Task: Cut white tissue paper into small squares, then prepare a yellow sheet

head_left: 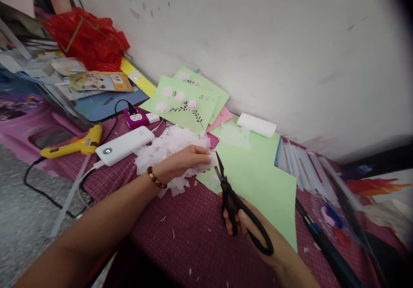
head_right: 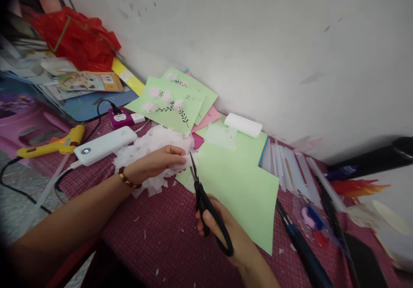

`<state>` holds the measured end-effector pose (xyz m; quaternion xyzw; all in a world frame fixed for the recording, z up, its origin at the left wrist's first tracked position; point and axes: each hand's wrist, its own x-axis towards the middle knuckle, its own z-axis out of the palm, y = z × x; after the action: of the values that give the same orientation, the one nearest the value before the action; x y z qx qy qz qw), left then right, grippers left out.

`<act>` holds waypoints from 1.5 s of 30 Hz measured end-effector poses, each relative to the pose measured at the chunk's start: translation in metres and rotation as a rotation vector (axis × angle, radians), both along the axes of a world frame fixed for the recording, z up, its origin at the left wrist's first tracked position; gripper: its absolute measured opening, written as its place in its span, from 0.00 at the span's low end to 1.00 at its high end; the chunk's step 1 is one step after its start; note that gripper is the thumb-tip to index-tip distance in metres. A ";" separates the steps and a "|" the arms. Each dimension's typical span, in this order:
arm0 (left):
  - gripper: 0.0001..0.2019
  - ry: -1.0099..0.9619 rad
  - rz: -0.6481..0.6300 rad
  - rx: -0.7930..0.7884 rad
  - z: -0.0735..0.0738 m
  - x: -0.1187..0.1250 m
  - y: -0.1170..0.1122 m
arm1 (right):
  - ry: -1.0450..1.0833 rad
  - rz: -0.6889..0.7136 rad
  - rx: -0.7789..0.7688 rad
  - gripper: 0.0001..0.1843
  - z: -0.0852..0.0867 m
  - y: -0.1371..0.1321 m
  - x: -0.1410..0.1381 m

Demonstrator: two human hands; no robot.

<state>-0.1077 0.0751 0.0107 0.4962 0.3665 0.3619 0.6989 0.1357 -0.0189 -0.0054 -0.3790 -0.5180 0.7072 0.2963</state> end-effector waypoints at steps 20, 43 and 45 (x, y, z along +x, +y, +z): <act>0.09 0.220 -0.106 0.138 0.014 -0.022 0.007 | 0.016 -0.125 -0.092 0.25 0.002 0.001 -0.002; 0.08 0.117 -0.050 -0.014 0.004 0.000 0.000 | 0.010 -0.052 0.042 0.24 -0.001 -0.001 -0.001; 0.08 0.113 -0.055 -0.011 0.003 0.000 0.000 | -0.001 -0.047 0.051 0.24 0.001 -0.001 -0.003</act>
<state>-0.1076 0.0755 0.0141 0.5219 0.3936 0.3117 0.6896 0.1330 -0.0200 -0.0047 -0.3839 -0.5270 0.6865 0.3219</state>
